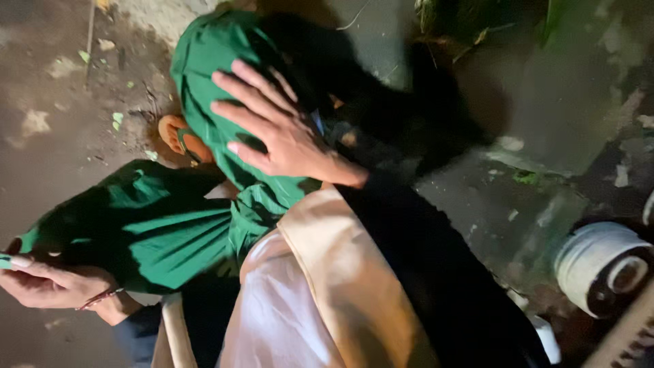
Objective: The person sits on the ground and uses a green-handled tool to cut and trim plant stems and leaves. They gather the trimmed pieces and place them into a pile on the ground.
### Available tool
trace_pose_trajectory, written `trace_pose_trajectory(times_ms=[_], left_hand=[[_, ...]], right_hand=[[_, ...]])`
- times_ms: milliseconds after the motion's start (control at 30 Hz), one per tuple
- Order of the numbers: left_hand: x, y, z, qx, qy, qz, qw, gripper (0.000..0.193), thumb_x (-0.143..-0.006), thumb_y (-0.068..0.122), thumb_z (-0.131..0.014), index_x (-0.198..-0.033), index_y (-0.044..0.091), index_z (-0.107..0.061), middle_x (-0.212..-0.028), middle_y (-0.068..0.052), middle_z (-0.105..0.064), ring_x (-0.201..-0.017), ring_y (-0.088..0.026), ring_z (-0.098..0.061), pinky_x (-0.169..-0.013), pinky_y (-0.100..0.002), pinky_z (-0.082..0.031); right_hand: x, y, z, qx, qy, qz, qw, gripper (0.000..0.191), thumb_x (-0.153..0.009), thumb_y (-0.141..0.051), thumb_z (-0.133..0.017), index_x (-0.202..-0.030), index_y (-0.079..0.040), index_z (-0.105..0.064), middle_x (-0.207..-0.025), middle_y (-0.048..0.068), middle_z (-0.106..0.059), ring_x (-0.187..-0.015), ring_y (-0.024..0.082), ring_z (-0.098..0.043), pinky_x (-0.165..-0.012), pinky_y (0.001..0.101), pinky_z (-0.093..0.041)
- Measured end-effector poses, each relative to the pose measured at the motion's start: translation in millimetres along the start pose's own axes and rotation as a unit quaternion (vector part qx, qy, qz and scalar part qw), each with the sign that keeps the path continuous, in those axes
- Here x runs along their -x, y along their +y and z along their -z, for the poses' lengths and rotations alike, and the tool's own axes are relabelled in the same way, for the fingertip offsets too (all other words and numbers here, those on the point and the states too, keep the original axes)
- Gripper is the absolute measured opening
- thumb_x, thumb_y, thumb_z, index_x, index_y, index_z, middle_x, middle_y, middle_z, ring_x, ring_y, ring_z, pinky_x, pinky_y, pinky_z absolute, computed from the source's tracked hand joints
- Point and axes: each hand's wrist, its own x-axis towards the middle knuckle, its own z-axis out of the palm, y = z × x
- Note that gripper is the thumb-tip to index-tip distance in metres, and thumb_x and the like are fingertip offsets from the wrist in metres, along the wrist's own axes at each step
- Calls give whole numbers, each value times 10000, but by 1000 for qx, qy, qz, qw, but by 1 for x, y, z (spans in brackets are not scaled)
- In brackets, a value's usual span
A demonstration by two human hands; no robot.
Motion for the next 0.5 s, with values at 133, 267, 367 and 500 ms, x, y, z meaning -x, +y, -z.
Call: trace_pose_trajectory(times_ms=[133,267,367,500], left_hand=[[21,0,13,31,6,54,998,366,-1221,216,-420,-1224,-114,-578,-1040,-165,-615,-822,-159,-540,-673,-306,-481],[38,-11,30,-34,24,110,993,334,-1281,226,-474,-1286,-96,-560,-1064,-123,-640,-832,-136,-585,-689,-254,-548],[30,-18,30,-58,43,81,994,321,-1274,233,-466,-1254,-76,-552,-1036,-111,-619,-820,-131,-566,-683,-251,-520],[-15,-28,-4,-4,34,96,995,308,-1265,241,-456,-1211,-50,-542,-997,-95,-592,-804,-124,-539,-674,-246,-484]], right_hand=[[17,3,24,-83,-43,33,995,517,-1037,-255,-727,-1504,-130,-544,-1698,84,-310,-1607,329,-284,-1334,467,-304],[48,45,25,-213,-26,-37,976,493,-1084,-213,-648,-1532,-76,-496,-1637,127,-414,-1542,280,-414,-1292,402,-338],[75,90,-20,-302,70,-209,927,430,-1064,-200,-640,-1470,-86,-556,-1420,107,-628,-1321,221,-581,-1131,360,-456],[125,200,-35,-137,205,-381,891,258,-987,-113,-662,-1242,-107,-701,-1078,99,-763,-939,179,-698,-866,306,-556]])
